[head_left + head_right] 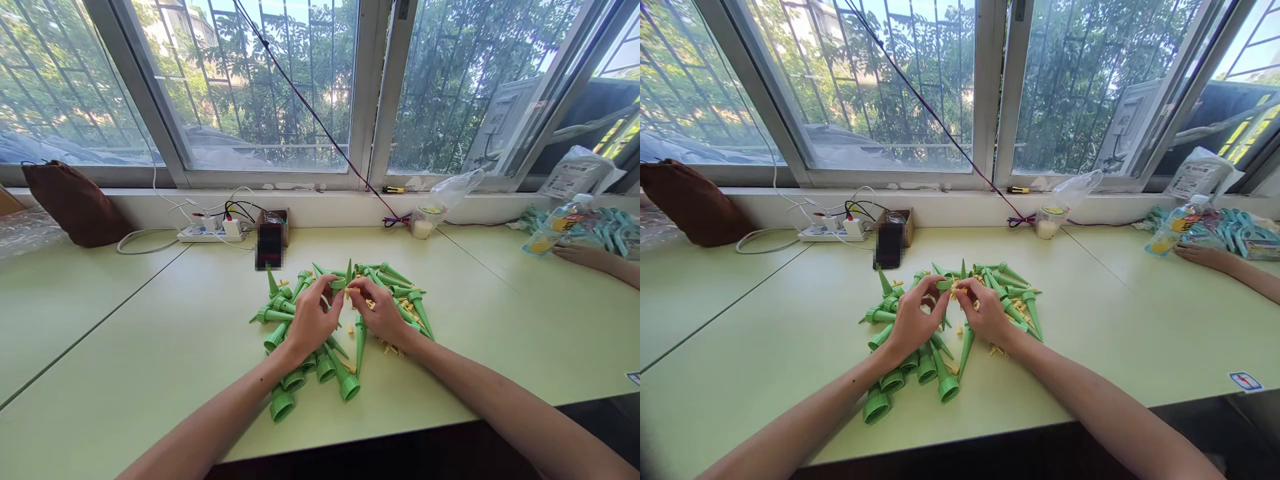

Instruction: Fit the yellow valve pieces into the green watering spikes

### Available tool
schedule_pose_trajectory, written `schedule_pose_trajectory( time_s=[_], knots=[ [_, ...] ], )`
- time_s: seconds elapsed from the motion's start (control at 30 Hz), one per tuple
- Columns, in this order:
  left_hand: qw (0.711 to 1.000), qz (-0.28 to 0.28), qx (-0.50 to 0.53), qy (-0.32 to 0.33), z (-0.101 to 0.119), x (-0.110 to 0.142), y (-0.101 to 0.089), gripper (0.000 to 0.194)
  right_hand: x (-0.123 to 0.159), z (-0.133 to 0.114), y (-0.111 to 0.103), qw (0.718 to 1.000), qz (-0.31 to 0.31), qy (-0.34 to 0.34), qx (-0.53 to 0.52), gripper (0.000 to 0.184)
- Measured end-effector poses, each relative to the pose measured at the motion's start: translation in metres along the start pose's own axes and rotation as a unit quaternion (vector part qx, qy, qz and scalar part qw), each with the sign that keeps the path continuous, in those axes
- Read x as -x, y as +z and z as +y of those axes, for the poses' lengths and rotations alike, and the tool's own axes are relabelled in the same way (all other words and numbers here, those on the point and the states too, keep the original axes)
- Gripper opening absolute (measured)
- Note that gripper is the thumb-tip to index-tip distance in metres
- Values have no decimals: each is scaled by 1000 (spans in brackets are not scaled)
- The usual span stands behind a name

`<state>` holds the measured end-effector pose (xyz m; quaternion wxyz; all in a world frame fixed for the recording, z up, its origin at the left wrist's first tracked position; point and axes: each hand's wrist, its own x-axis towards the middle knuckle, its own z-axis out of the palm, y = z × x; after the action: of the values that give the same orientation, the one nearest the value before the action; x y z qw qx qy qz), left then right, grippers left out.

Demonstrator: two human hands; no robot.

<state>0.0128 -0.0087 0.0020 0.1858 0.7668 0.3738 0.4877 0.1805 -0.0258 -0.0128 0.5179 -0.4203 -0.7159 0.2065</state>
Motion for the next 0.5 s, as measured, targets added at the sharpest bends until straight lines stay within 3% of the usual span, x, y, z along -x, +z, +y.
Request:
schedule_pose_trajectory(
  time_s=[0.5],
  knots=[
    [1000,-1,1,7,0,0,0,18,-1,4,0,1000,-11,11,3,22]
  ],
)
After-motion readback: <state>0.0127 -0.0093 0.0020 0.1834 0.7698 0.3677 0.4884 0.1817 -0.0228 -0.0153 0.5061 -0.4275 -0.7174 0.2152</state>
